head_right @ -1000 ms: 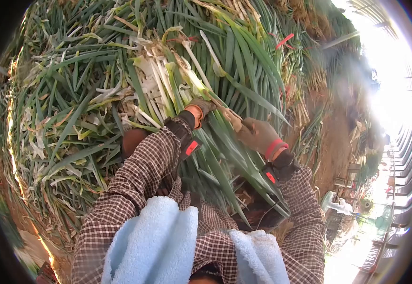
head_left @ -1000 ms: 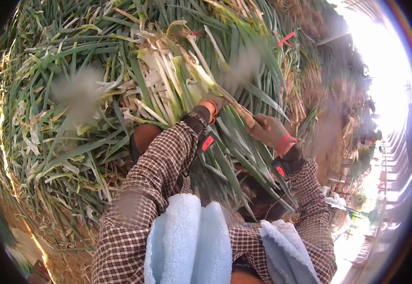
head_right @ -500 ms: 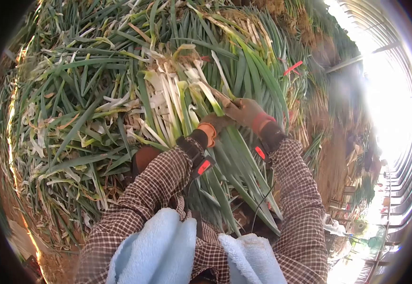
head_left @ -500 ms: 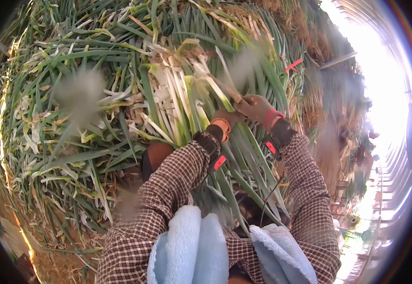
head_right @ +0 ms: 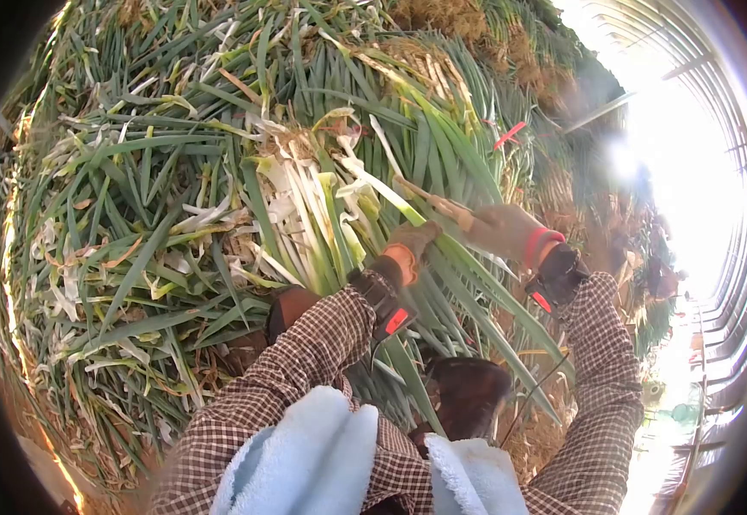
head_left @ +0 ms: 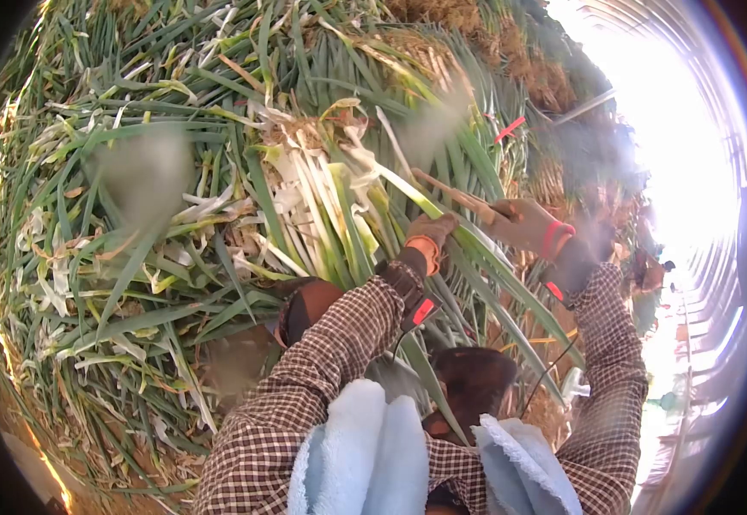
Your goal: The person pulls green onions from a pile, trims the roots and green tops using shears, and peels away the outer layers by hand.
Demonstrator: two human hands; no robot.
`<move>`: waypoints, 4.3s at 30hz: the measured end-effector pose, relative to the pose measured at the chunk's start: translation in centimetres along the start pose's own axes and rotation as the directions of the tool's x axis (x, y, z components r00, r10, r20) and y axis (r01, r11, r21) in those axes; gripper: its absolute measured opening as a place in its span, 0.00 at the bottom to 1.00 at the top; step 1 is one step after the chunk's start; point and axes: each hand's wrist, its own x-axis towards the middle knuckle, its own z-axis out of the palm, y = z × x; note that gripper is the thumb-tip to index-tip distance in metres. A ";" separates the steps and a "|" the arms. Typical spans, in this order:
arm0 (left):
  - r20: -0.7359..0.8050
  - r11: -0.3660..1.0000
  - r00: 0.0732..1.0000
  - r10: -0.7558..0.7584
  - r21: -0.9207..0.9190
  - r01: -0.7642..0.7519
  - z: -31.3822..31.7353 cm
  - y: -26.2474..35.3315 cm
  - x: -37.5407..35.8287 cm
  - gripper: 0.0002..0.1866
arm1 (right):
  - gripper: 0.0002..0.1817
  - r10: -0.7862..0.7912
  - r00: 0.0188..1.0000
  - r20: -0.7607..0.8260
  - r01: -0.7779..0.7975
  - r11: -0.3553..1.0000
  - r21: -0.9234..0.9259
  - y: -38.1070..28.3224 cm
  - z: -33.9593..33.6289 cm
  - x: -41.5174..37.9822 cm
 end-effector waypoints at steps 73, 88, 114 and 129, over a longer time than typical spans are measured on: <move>-0.052 0.142 0.990 -0.131 0.987 0.070 -7.8 -0.2 2.9 0.23 | 0.30 0.023 0.894 -0.448 0.233 0.830 0.507 13.9 8.3 14.2; -0.325 0.634 0.852 0.411 0.774 -0.011 3.3 17.4 39.3 0.23 | 0.18 0.210 0.874 -0.439 0.163 0.724 0.670 23.9 5.1 12.4; 0.071 0.783 0.963 0.259 0.568 -0.252 -2.5 -7.0 12.3 0.25 | 0.24 0.073 0.960 -0.271 0.063 0.883 0.464 17.6 18.9 -4.3; -0.102 0.339 0.883 0.457 0.938 -0.067 -4.1 -5.1 12.9 0.23 | 0.19 0.083 0.973 -0.217 0.021 0.899 0.437 16.6 19.5 -0.1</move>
